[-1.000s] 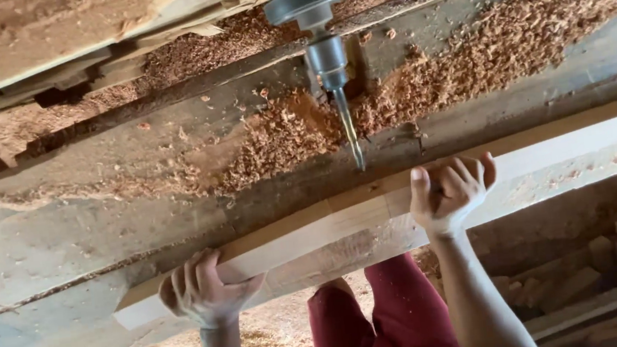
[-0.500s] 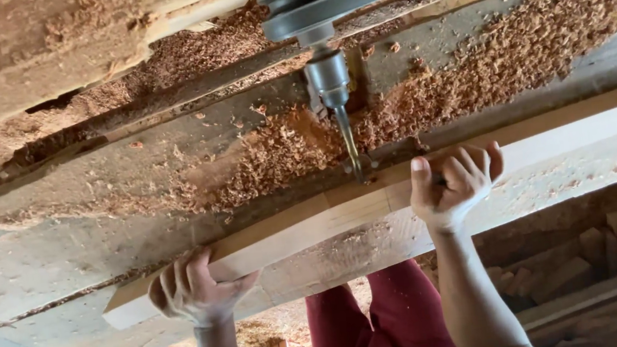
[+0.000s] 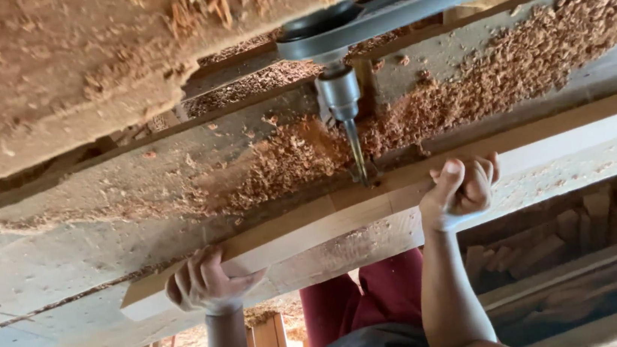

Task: The person carries a long thin wooden slat to a drill press and feeds it bit by bit under the spinning bit, drilling a series of holes along the slat's length. They reposition the slat between holes, holding it with both hands as each hole is bored.

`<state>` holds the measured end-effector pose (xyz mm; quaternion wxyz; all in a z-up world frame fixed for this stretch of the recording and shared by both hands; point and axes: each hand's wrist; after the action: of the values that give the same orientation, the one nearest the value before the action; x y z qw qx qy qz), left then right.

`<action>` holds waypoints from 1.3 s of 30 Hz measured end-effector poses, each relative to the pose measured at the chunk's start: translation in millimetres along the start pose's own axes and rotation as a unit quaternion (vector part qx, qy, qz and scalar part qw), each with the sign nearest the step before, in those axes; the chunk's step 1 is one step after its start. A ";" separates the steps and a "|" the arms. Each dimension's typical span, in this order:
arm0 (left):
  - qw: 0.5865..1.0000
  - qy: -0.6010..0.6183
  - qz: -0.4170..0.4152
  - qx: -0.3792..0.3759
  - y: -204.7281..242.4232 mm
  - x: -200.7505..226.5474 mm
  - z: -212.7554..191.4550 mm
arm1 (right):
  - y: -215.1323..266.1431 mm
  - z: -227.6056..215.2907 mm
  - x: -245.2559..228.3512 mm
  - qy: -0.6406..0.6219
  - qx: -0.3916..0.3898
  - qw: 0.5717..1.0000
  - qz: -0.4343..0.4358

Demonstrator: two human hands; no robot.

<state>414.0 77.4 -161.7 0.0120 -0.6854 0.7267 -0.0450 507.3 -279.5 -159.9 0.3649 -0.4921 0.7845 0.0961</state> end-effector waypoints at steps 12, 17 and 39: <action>1.000 -0.005 -0.006 0.002 6.2 -3.9 8.6 | -8.2 1.9 -16.3 0.000 0.000 1.000 0.013; 1.000 -0.006 -0.003 -0.001 6.1 -5.1 8.5 | -13.0 4.8 -22.0 -0.008 -0.002 1.000 -0.007; 1.000 0.001 -0.002 0.013 2.7 -11.9 19.7 | -21.9 15.3 -18.4 -0.014 0.026 0.999 -0.031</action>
<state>413.6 88.5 -182.0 0.0204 -0.6866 0.7247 -0.0554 537.6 -269.6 -154.0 0.3915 -0.5053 0.7658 0.0708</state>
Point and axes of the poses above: each hand's wrist, its own y-axis away from the middle knuckle, its own z-axis out of the palm, x = y × z, and after that the axes turned 8 degrees about -x, right-handed
